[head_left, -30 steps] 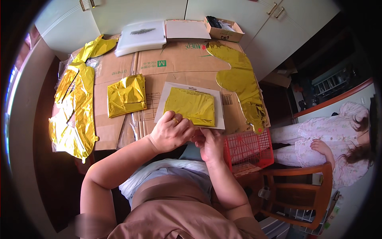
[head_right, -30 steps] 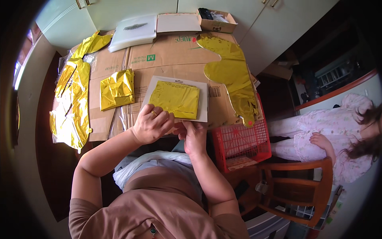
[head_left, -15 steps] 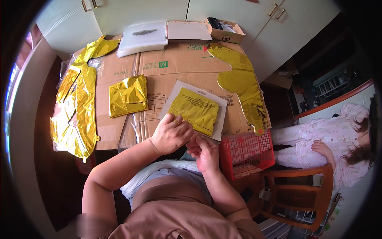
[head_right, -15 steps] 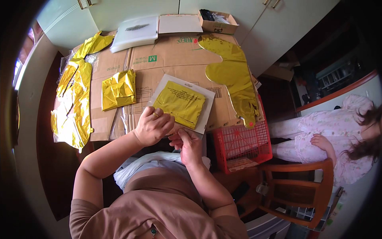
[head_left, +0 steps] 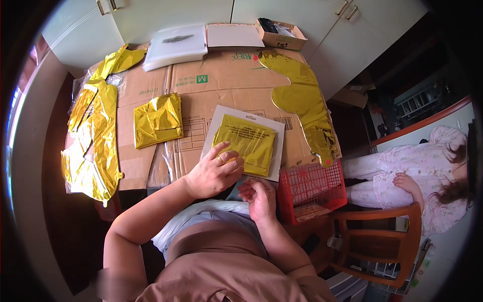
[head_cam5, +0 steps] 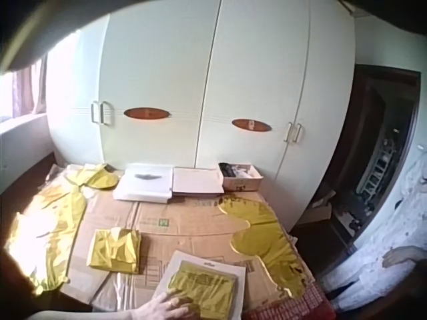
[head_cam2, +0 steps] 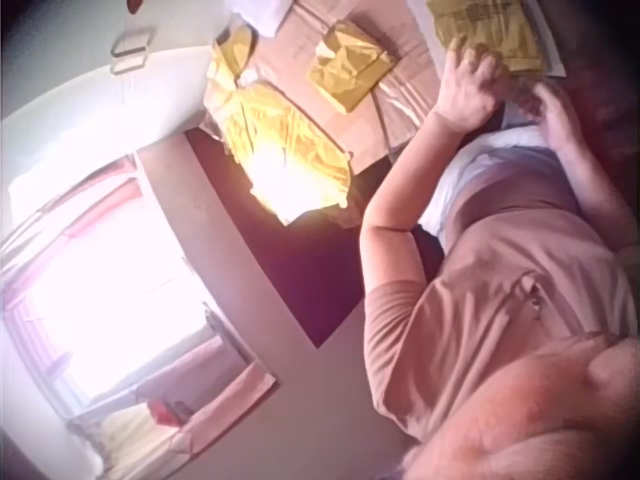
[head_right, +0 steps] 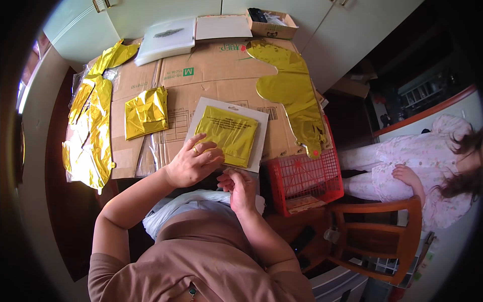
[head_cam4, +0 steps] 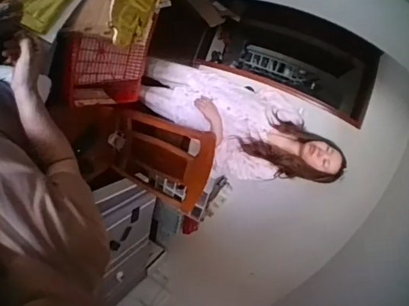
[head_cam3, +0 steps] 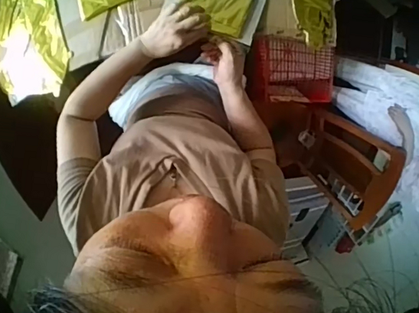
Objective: Placing gold-colored foil items onto cardboard inserts and sliding them into plastic sleeves.
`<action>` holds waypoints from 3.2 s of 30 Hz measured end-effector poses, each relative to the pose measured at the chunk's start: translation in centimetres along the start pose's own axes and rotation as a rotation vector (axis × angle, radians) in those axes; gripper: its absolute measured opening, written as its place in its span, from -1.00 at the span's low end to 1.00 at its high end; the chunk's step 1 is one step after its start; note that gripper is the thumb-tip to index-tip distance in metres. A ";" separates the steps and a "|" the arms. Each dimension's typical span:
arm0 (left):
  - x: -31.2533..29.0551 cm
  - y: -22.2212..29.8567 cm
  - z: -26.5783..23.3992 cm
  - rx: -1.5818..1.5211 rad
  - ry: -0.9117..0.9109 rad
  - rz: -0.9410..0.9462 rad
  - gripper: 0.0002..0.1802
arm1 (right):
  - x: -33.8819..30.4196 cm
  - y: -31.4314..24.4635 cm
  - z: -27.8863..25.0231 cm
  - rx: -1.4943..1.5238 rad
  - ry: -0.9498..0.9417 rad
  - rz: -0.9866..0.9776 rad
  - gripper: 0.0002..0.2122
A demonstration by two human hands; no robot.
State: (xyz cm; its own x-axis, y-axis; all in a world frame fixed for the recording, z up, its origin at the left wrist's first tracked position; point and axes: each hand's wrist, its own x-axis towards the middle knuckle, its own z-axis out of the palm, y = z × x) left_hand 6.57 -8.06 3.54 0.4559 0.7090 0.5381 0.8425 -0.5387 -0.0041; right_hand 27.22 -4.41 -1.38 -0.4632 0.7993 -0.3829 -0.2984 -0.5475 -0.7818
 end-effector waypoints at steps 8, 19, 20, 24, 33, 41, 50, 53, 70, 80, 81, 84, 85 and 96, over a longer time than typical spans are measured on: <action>-0.6 -0.2 2.2 -0.195 0.012 -0.156 -0.72 | 0.3 1.1 -0.5 -0.132 0.101 -0.086 -0.76; 0.7 -0.5 2.6 -0.196 0.042 -0.273 -0.64 | 1.0 0.0 -0.9 -0.161 0.097 -0.019 -0.80; 0.8 -0.4 2.5 -0.185 0.041 -0.276 -0.63 | 1.1 -0.1 -1.1 -0.168 0.090 -0.012 -0.81; 0.6 -0.3 2.9 -0.174 -0.015 -0.334 -0.45 | 1.0 -0.4 -1.2 -0.173 0.065 -0.007 -0.83; 0.6 -1.0 3.4 -0.059 -0.121 -0.510 -0.04 | 0.8 0.1 -1.3 -0.162 0.054 -0.046 -0.83; 0.6 -0.1 3.7 0.018 -0.100 -0.574 0.01 | 1.1 0.2 -1.6 -0.081 0.058 -0.004 -0.83; 1.3 1.3 0.7 0.047 -0.172 -0.704 -0.04 | 0.8 -0.8 -2.1 -0.177 0.123 -0.005 -0.74; 0.2 0.8 0.8 0.050 -0.098 -0.598 -0.09 | 0.6 -1.7 -2.7 -0.352 0.180 -0.126 -0.74; -3.6 0.7 0.4 -0.138 0.025 -0.430 -0.55 | 2.3 -8.0 -4.0 -1.736 -0.179 -1.173 -0.62; -1.8 -0.7 -1.5 -0.257 -0.019 -0.492 -0.46 | 2.6 -8.0 -3.8 -1.622 -0.123 -1.223 -0.78; -1.0 -1.4 -1.7 -0.247 -0.029 -0.518 -0.40 | 2.6 -8.1 -3.6 -1.611 -0.118 -1.220 -0.78; 1.0 -3.3 0.4 -0.107 -0.011 -0.522 -0.20 | 2.7 -8.0 -3.5 -1.616 -0.087 -1.178 -0.78; 1.4 -3.8 1.4 -0.034 0.005 -0.511 -0.12 | 2.8 -8.0 -3.3 -1.598 -0.090 -1.172 -0.78; -1.4 -3.7 3.5 0.098 -0.205 -0.561 0.04 | 3.3 -7.1 -3.6 -1.490 -0.040 -1.157 -0.86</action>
State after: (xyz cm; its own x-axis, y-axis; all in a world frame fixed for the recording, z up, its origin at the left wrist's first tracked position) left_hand 3.79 -5.45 -0.12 -0.0278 0.9511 0.3075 0.9884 -0.0199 0.1508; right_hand 30.80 3.07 1.14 -0.6139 0.5497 0.5665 0.4244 0.8350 -0.3503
